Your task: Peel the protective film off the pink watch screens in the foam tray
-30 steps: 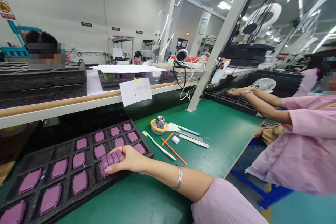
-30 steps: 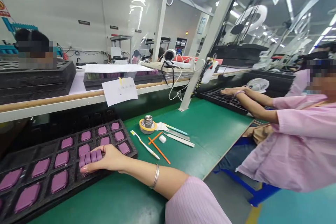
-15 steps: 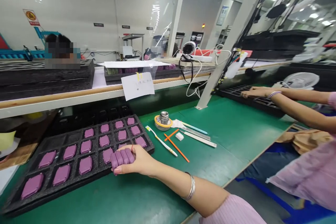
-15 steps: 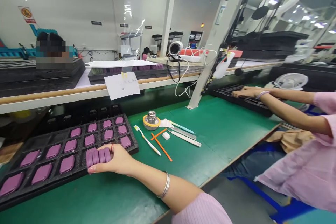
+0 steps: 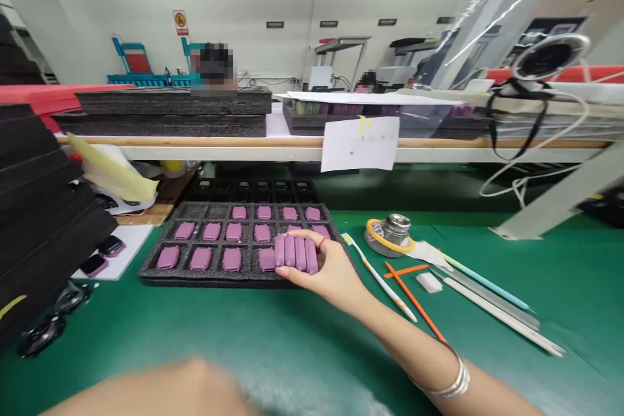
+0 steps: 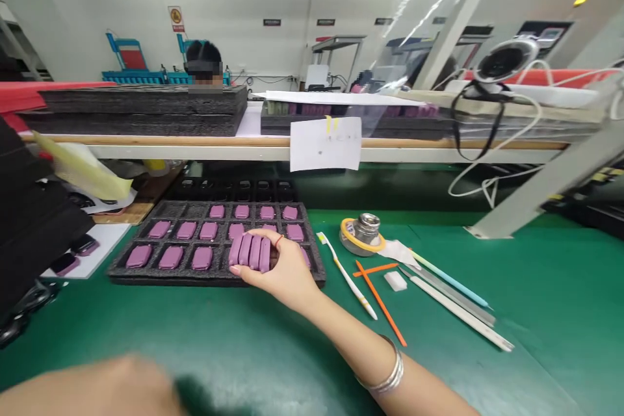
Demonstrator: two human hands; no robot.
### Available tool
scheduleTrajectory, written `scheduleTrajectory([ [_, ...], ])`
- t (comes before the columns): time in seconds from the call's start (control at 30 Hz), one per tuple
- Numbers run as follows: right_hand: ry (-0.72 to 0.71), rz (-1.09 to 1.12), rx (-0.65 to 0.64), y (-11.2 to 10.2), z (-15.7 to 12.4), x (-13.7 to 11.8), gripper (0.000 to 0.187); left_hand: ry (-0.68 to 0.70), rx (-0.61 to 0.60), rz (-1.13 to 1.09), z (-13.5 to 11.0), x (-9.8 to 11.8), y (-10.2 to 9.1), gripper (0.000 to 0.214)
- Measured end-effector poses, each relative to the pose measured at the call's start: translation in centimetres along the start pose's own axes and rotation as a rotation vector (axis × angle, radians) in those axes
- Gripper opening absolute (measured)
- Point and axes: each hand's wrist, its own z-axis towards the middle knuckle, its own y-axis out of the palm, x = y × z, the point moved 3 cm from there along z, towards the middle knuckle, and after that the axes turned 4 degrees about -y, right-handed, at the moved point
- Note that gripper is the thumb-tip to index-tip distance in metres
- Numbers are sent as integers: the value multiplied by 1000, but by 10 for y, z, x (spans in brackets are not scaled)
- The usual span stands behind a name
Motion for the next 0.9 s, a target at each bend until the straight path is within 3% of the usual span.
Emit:
scheduleTrajectory([
  [0.07, -58, -31, 14, 3, 7, -12, 53, 11, 88, -94, 31, 5, -13, 39],
  [0.13, -135, -64, 30, 7, 12, -21, 52, 26, 440, -426, 63, 4, -29, 40],
  [0.17, -182, -82, 37, 9, 13, -25, 51, 50, 521, -562, 78, 3, -32, 44],
  [0.2, -233, -99, 41, 11, 14, -27, 50, 29, 482, -707, 91, 0, -31, 51],
  [0.27, -344, -126, 35, 15, 15, -27, 47, -45, 244, -946, 110, -4, -19, 65],
  [0.33, -437, -137, 13, 20, 13, -24, 47, -131, -24, -1100, 116, -6, -4, 70],
  [0.4, -486, -140, -25, 23, 11, -18, 49, -170, -133, -1187, 114, -7, 6, 68],
  [0.67, -548, -83, -128, 25, 4, -15, 97, -183, -36, -1314, 108, -10, 15, 53],
  [0.9, -578, -96, -111, 25, 1, -18, 98, -240, -52, -1310, 105, -10, 17, 60],
])
